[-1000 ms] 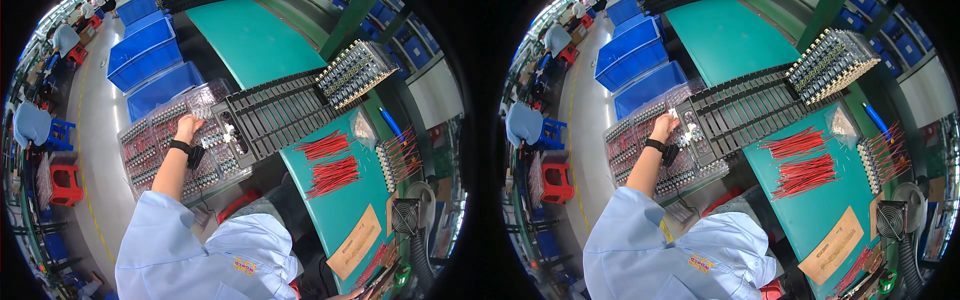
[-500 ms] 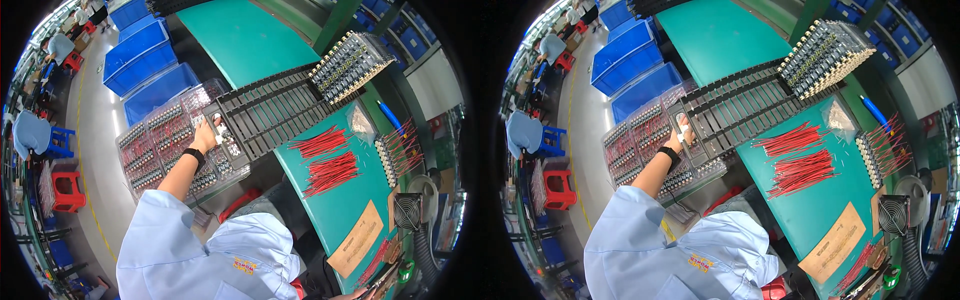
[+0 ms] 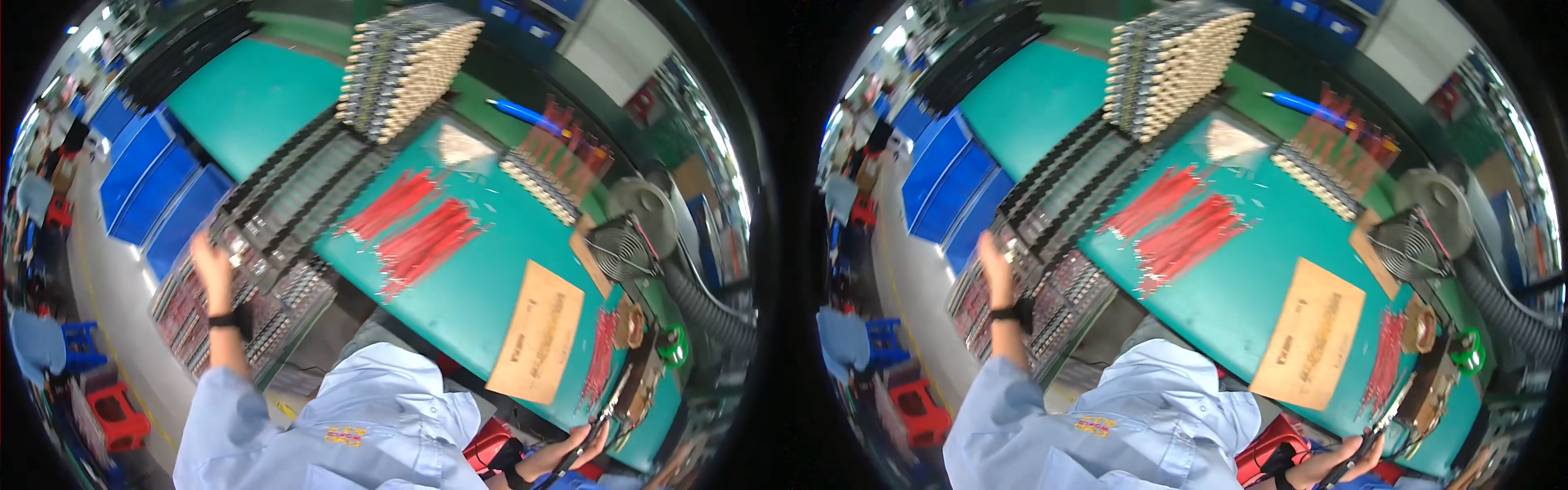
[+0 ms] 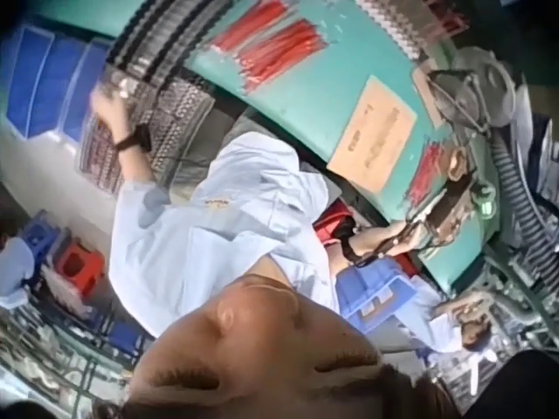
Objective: The person places a circuit board onto a wooden board, aligns red wires against it, and solders them to the board using a soldering iron. After soldering, the person picks up the circuit board and places it into a plastic tray.
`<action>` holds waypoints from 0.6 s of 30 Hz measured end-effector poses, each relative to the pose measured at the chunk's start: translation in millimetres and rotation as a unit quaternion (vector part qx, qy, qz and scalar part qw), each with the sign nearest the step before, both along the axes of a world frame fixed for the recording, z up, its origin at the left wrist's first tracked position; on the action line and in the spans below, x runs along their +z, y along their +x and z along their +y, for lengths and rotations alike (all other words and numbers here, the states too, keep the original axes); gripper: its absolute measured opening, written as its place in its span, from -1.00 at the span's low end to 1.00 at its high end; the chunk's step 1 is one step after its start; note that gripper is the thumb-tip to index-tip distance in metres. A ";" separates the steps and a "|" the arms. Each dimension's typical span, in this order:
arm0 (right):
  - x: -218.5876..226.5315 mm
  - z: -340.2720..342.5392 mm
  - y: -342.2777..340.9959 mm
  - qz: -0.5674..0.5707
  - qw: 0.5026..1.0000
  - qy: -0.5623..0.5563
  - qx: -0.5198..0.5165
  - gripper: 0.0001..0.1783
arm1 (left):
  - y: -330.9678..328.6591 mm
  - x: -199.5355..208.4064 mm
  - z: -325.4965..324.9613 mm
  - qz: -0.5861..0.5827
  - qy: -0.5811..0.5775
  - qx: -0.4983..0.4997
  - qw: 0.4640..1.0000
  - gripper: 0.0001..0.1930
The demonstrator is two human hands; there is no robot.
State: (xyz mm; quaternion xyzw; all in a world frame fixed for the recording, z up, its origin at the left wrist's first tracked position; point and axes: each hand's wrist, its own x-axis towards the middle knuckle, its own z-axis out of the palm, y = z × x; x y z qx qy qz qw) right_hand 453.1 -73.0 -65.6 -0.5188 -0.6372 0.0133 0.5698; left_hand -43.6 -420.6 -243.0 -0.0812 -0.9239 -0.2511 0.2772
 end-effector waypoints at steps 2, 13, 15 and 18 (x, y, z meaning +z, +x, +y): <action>-9.8 13.5 12.2 0.084 0.996 -0.036 0.004 -0.62 | 28.4 69.1 -9.4 0.053 0.029 0.014 0.998 -0.64; 11.8 56.5 45.7 0.432 0.864 -0.159 0.205 -0.52 | 183.3 328.9 227.3 -0.102 0.038 -0.619 0.778 -0.69; 12.6 73.0 59.5 0.543 0.765 -0.148 0.313 -0.51 | 177.0 327.8 277.2 -0.113 -0.072 -0.721 0.680 -0.70; 35.4 108.5 58.1 0.606 0.706 -0.115 0.348 -0.52 | 158.3 304.4 338.6 -0.179 -0.084 -0.707 0.679 -0.76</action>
